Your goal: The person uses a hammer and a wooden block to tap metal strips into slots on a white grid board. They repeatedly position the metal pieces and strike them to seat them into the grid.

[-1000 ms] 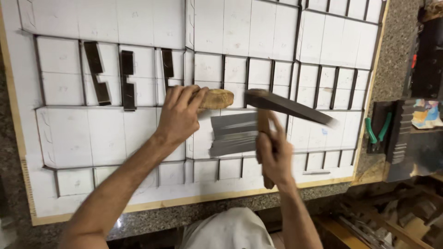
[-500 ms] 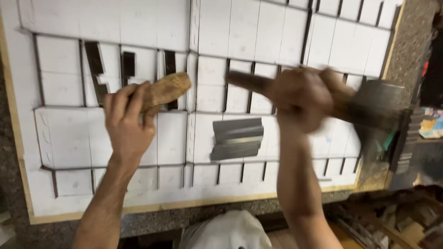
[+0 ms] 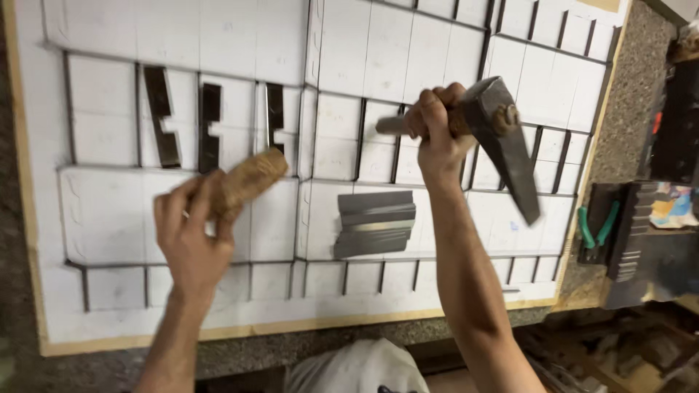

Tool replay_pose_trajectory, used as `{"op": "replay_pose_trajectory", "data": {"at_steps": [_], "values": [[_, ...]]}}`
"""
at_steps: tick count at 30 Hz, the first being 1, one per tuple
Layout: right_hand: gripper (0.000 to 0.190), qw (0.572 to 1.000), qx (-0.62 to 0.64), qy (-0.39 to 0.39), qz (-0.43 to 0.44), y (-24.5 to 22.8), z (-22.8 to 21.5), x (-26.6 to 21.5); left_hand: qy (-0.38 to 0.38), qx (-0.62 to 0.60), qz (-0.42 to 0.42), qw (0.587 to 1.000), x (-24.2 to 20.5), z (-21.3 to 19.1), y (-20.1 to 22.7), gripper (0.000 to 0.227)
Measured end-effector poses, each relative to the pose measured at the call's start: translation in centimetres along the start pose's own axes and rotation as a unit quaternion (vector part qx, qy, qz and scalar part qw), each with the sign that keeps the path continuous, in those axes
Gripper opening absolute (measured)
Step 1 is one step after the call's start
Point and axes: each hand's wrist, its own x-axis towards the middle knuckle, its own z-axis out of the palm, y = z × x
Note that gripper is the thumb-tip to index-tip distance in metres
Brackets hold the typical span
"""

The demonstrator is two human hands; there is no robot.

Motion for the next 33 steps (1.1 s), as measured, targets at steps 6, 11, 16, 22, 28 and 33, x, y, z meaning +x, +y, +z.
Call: {"op": "replay_pose_trajectory", "data": {"at_steps": [6,11,16,22,28,33], "values": [[0.015,0.991,-0.097,-0.083,0.044,-2.0,6.3,-1.3,-0.004,-0.017,0.012,1.000,-0.4,0.3,2.5,0.049],[0.011,1.000,-0.009,0.008,-0.022,0.0,4.4,-0.6,0.020,-0.010,0.024,0.999,-1.9,-0.3,2.3,0.050],[0.017,0.997,-0.023,-0.077,-0.022,-0.6,3.1,2.4,0.024,0.020,0.001,1.000,-4.2,-0.3,2.4,0.049],[0.027,0.996,-0.032,0.013,0.084,-6.5,-1.8,-2.6,0.035,-0.009,-0.029,0.999,-8.4,-2.9,4.4,0.048],[0.013,0.850,-0.291,0.057,0.435,-14.4,-12.8,-16.1,-0.024,-0.278,-0.248,0.928,-12.0,-2.9,5.9,0.053],[0.028,0.824,-0.204,0.048,0.526,-16.5,-18.9,-21.4,-0.114,-0.483,-0.330,0.803,-14.6,2.0,9.8,0.048]]}}
